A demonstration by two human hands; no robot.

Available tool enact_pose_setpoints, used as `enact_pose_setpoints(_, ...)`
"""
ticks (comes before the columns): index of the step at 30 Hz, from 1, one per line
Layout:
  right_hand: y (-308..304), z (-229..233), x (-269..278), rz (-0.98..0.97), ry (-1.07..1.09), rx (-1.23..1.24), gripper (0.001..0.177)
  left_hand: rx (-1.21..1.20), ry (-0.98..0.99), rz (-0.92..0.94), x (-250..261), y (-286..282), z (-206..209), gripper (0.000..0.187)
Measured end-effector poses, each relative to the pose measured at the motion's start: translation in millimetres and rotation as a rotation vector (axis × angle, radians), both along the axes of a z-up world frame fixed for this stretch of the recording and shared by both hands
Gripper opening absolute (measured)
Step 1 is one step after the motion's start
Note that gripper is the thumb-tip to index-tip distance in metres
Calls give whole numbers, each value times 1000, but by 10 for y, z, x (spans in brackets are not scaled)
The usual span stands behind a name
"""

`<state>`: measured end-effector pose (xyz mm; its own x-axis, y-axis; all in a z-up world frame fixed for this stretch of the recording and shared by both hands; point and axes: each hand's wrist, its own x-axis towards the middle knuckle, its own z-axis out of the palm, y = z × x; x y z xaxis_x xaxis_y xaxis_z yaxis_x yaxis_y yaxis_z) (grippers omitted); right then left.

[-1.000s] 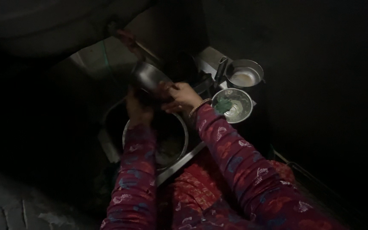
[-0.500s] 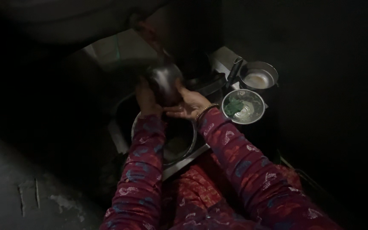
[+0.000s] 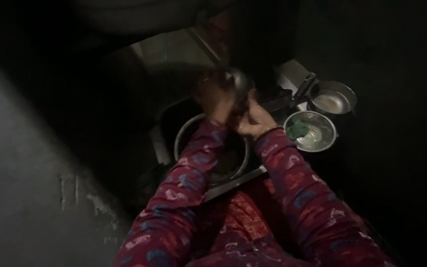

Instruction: The person washes small steel bowls and cups at a sink, then scrubs a pressure cooker pot and its lid with a green scrub pad, wiping the lid surface by hand.

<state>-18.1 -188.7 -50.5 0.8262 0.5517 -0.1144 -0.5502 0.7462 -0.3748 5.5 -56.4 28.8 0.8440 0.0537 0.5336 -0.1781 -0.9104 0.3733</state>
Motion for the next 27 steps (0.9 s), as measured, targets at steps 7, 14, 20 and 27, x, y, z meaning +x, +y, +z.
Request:
enact_pose_setpoints(7,125,348,-172,-163,230,-175,76,-14,246,-191,72,-111,44,59)
enact_pose_setpoints(14,143,320,-261,-143,96,-124,77,94,333,-233,238,23,71,44)
enact_pose_setpoints(20,30,314,-347,-191,266,-510,103,-126,442,-89,507,425,90,37)
enact_pose_setpoints(27,106,376,-338,22,89,-390,101,-312,99,-2,366,715,222,33)
